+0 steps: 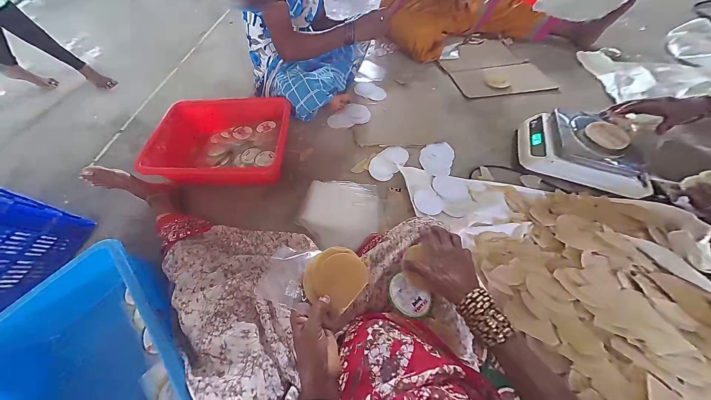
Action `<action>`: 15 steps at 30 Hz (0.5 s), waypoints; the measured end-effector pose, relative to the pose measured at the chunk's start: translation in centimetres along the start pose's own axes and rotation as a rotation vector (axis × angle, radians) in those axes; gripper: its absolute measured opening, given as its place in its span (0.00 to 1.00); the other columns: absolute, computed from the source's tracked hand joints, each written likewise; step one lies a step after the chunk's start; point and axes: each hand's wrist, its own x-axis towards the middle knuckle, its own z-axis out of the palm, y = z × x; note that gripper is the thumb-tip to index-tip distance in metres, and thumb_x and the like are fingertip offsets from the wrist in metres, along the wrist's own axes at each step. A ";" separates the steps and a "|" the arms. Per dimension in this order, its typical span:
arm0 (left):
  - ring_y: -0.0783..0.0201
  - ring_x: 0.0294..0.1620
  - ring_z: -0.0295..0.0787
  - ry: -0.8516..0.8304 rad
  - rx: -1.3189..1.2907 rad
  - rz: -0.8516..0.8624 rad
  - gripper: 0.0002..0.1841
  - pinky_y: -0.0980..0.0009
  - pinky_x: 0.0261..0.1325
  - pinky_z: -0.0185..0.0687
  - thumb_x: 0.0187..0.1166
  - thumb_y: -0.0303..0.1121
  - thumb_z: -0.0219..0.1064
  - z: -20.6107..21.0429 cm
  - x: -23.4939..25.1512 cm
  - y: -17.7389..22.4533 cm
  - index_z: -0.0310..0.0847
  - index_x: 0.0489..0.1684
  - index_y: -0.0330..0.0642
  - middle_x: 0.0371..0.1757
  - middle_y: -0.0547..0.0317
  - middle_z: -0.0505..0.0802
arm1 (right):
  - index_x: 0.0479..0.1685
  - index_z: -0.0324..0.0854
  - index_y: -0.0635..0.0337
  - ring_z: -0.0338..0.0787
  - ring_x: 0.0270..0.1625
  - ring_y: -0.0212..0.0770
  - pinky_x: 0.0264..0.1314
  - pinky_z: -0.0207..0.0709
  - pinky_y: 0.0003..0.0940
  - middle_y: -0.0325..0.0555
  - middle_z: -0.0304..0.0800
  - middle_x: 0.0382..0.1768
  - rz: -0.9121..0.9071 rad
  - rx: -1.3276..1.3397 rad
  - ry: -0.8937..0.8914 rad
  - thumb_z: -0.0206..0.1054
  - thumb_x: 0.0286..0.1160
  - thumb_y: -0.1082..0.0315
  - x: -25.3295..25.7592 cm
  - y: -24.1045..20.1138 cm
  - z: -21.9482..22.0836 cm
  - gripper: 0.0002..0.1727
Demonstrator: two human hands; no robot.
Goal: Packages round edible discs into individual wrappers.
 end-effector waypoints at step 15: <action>0.69 0.31 0.91 -0.017 0.002 -0.021 0.14 0.71 0.37 0.91 0.75 0.11 0.54 -0.5 -0.2 -0.6 0.70 0.52 0.37 0.35 0.60 0.89 | 0.35 0.84 0.57 0.87 0.38 0.20 0.46 0.82 0.21 0.31 0.89 0.33 -0.265 0.666 0.411 0.74 0.63 0.57 -3.7 4.3 -5.1 0.13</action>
